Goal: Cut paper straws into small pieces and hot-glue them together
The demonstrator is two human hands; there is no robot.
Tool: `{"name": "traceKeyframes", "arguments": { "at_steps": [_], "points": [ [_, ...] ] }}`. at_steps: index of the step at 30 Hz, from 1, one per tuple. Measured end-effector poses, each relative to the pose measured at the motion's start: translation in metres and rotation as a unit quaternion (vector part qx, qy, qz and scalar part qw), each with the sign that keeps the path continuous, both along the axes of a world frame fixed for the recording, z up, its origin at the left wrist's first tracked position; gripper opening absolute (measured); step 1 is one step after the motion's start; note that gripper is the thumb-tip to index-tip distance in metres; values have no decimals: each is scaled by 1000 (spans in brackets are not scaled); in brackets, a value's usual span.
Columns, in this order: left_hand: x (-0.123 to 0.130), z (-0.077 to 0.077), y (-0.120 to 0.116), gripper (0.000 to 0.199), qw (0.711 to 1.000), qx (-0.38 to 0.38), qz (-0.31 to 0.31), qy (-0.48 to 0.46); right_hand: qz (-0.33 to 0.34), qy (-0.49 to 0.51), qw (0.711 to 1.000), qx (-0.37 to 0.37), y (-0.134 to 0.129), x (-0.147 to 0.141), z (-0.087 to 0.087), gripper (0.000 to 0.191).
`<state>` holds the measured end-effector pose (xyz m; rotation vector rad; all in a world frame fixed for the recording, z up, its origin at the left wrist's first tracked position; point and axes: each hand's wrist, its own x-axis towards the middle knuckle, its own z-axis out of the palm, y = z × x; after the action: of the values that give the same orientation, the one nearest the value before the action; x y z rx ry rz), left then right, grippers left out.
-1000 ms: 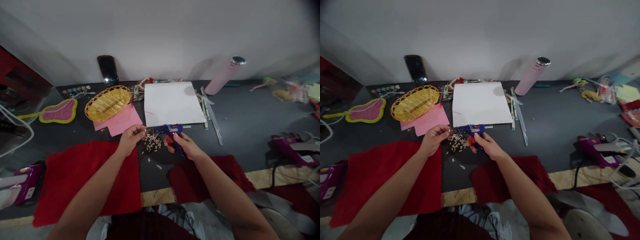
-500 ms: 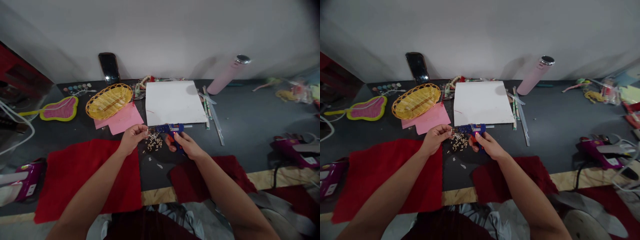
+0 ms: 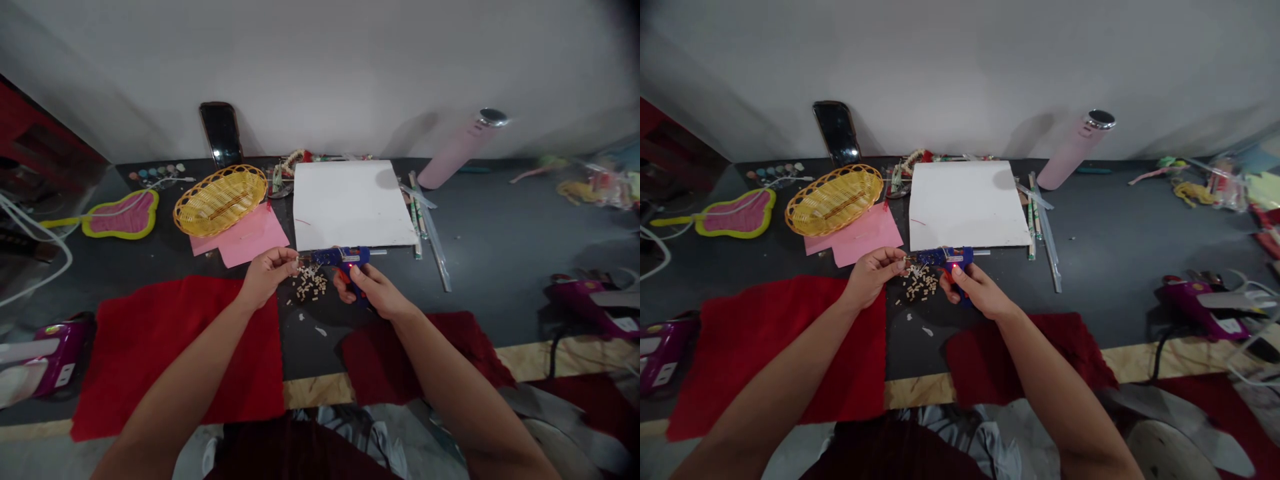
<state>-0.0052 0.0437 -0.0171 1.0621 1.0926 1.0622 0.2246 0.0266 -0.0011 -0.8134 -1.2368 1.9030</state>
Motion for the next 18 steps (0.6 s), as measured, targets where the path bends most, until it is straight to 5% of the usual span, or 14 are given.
{"name": "traceKeyframes", "arguments": {
  "at_steps": [18],
  "points": [
    [0, -3, 0, 25, 1000, -3, 5, -14, 12, 12, 1000, -1, 1, 0, -1, 29]
  ]
}}
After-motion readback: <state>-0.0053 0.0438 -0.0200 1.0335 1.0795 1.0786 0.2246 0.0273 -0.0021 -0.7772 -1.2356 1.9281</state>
